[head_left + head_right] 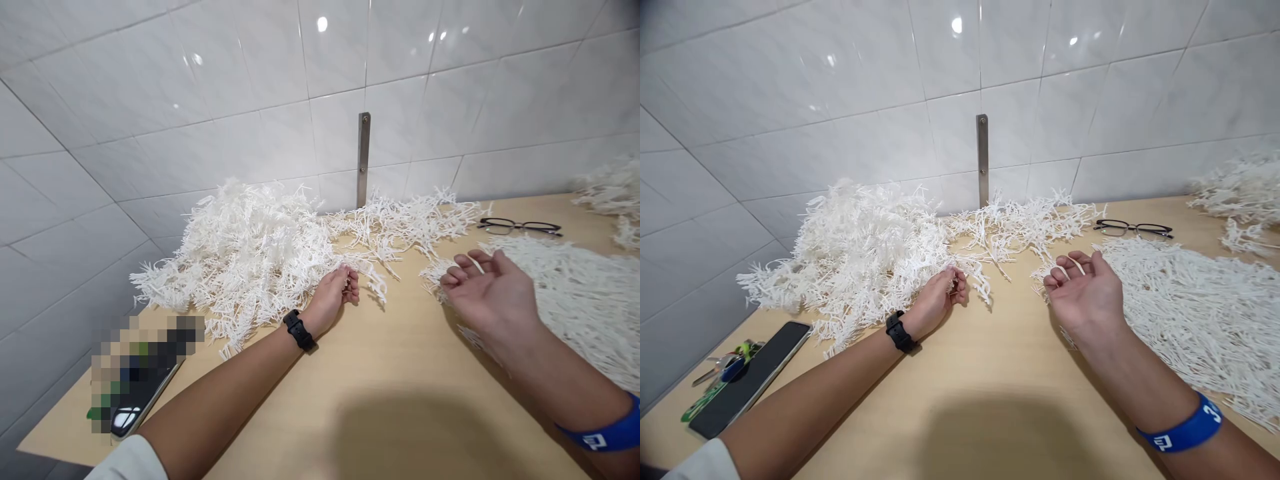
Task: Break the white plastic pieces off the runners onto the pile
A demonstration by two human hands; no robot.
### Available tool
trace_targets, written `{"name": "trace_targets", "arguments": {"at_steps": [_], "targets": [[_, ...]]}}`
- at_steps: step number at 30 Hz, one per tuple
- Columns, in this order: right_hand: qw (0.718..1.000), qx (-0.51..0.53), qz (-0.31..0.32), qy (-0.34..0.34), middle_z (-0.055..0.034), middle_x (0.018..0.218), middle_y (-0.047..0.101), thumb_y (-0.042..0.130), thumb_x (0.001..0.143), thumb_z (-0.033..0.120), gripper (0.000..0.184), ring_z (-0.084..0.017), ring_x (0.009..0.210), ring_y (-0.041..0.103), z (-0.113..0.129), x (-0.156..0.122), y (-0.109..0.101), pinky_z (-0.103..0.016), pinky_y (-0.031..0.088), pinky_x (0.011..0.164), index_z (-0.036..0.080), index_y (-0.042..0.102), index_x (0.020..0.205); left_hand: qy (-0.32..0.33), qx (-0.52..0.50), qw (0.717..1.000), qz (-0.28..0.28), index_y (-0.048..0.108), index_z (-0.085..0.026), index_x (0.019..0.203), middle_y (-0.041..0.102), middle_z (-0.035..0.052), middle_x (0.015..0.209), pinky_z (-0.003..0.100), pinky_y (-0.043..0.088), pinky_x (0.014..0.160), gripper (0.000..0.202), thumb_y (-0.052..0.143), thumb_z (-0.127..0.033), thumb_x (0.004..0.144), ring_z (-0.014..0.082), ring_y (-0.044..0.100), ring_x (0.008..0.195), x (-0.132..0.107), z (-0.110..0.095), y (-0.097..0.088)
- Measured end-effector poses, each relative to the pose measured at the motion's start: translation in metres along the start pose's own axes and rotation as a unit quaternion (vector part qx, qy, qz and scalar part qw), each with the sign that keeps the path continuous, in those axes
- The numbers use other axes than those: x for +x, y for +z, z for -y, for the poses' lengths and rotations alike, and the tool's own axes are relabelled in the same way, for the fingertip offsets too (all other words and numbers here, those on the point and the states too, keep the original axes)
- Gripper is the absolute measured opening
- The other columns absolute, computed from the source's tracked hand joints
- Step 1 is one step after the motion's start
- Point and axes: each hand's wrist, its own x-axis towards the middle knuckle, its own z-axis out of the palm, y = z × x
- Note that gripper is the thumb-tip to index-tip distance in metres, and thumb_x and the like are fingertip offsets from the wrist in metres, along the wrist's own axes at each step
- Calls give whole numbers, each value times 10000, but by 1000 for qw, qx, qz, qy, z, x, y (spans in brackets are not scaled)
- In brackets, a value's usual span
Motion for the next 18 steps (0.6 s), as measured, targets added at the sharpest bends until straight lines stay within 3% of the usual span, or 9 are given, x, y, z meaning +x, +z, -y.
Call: {"name": "trace_targets", "arguments": {"at_steps": [5,8,11,13,15,18], "targets": [[996,2,81,37,2,677,419,240,978,528,493,-110,506,383,-1,-9,1,-272,340,458,209,479,689,2,13,1000,24,491,-159,702,446,-13,648,232,418,573,440,501,-537,927,100,481,574,-1,-3,1],[987,-23,146,56,24,612,344,291,948,591,516,-119,501,346,-13,-20,2,-284,333,472,220,402,607,-3,1,1000,25,423,-182,643,362,-39,598,226,382,544,454,471,-527,934,89,402,519,-1,-4,1],[964,-93,238,76,35,544,322,392,935,595,523,-122,483,305,-30,-28,0,-287,304,480,223,362,568,-14,-8,1000,24,446,-181,666,299,-51,584,224,370,543,349,414,-393,941,92,362,508,-2,-3,2],[930,-173,311,92,34,514,361,450,929,589,515,-125,478,312,-44,-32,-2,-291,289,490,224,390,571,-9,9,1000,25,481,-175,697,294,-52,586,225,377,566,279,413,-331,918,95,375,525,-3,-3,3],[877,-272,386,91,27,506,415,489,920,594,511,-128,486,343,-55,-35,-4,-299,295,515,221,431,574,8,42,999,33,510,-168,726,338,-47,600,231,391,599,247,459,-332,903,96,399,553,-5,-4,5],[795,-400,454,37,16,544,469,504,920,597,507,-134,538,404,-66,-40,-8,-304,325,570,205,487,599,32,94,993,62,590,-151,848,527,1,710,257,436,695,265,542,-406,897,119,516,671,-8,-5,6]]}}
